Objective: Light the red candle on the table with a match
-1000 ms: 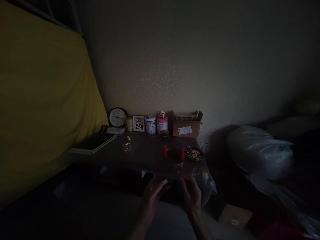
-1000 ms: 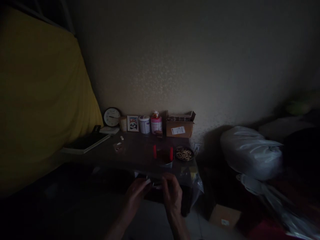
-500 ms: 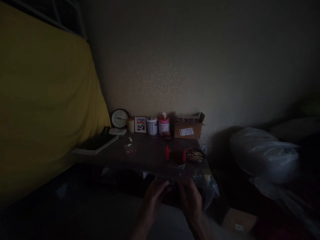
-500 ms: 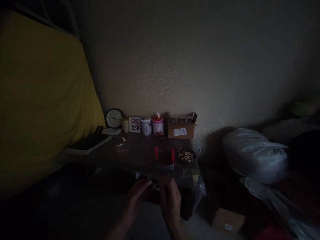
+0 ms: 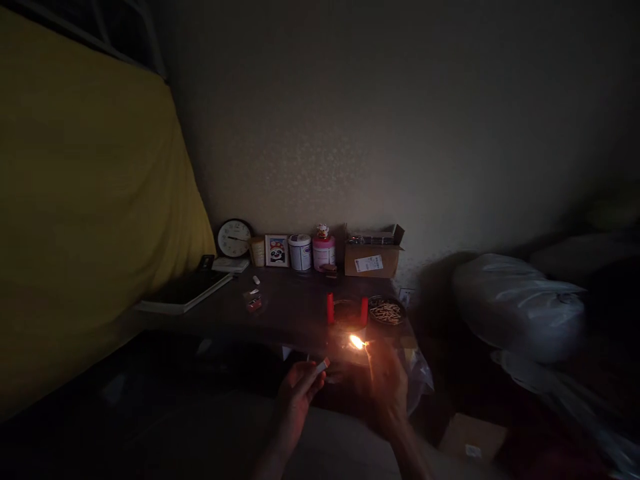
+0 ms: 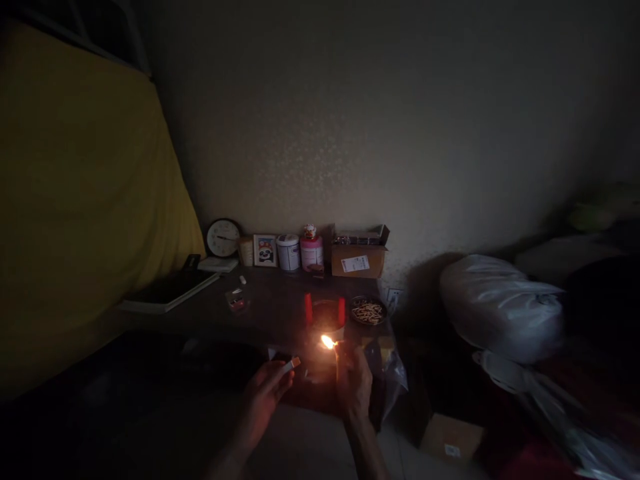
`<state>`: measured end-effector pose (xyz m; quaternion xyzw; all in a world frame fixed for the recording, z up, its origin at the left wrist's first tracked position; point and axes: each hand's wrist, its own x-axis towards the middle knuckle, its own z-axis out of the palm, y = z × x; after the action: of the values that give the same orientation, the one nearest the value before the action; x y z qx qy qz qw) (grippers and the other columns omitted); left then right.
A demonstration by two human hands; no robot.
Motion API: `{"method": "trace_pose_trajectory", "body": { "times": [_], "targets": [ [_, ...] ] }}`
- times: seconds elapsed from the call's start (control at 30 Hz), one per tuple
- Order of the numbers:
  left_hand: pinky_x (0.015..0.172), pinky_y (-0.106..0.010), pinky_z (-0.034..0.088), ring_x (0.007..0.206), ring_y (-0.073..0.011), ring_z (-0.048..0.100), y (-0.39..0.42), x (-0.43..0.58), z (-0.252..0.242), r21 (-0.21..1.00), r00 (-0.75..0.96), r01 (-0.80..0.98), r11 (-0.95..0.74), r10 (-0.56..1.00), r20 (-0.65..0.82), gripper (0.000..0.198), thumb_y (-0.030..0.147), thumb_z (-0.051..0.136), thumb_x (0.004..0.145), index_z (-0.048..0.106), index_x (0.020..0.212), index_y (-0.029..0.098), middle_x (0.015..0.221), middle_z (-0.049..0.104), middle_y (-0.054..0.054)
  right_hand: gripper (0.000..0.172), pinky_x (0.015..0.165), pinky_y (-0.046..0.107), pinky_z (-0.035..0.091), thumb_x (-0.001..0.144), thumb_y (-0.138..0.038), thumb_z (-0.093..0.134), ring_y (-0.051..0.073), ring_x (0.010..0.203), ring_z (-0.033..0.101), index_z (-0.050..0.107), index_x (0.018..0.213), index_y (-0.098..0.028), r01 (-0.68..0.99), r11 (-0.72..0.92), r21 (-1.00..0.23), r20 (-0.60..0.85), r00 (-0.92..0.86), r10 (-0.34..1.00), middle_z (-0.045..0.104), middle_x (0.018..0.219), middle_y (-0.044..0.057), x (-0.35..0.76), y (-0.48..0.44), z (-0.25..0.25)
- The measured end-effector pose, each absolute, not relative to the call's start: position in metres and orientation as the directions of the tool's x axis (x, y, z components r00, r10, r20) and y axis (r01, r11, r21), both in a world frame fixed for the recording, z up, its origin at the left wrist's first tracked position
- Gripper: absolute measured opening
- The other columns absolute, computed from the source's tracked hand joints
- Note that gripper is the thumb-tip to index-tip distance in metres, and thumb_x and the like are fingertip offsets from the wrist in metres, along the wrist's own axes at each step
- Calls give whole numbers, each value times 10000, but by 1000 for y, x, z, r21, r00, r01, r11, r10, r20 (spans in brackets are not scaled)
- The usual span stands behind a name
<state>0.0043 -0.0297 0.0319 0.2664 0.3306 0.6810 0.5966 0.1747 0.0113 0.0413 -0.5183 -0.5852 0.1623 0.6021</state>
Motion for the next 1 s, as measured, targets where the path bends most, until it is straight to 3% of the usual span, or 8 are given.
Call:
{"method": "trace_pose_trajectory", "body": {
  "times": [0.17, 0.37, 0.5, 0.7, 1.0],
  "targets": [
    [710, -247, 484, 754, -144, 639, -14, -13, 11, 782, -168, -622, -50, 983, -71, 233, 287, 762, 615, 636, 744, 139, 884, 720, -84, 254, 649, 301, 445, 807, -411, 512, 200, 758, 575, 638, 816, -191, 253, 420, -872, 487, 358, 796, 649, 804, 36, 173, 11, 66],
    [672, -237, 487, 733, -141, 640, 0, -26, -6, 766, -167, -643, 11, 974, -155, 232, 262, 773, 592, 649, 742, 136, 885, 726, -94, 237, 555, 275, 423, 764, -407, 568, 172, 606, 540, 656, 752, -187, 202, 428, -881, 473, 414, 778, 634, 672, 21, 170, 15, 85],
    [664, -243, 487, 721, -146, 643, 0, -28, -12, 754, -149, -657, 26, 975, -164, 231, 266, 784, 575, 665, 730, 144, 823, 727, -68, 266, 519, 262, 418, 763, -429, 570, 168, 585, 530, 653, 755, -177, 152, 424, -893, 449, 384, 807, 609, 635, 15, 166, 19, 89],
    [670, -240, 484, 740, -152, 641, -11, -27, -8, 773, -136, -633, 47, 976, -171, 244, 285, 790, 565, 687, 741, 151, 773, 712, -45, 267, 540, 264, 433, 755, -437, 589, 169, 606, 552, 619, 805, -177, -82, 396, -915, 353, 316, 881, 613, 674, 9, 158, 33, 77],
    [686, -239, 488, 762, -162, 636, -16, -27, -1, 786, -163, -616, 48, 969, -188, 226, 282, 792, 555, 694, 725, 168, 740, 686, -26, 247, 587, 237, 410, 750, -415, 603, 145, 647, 512, 622, 737, -169, 6, 476, -880, 450, 336, 828, 573, 666, -4, 151, 49, 80]
  ]
}}
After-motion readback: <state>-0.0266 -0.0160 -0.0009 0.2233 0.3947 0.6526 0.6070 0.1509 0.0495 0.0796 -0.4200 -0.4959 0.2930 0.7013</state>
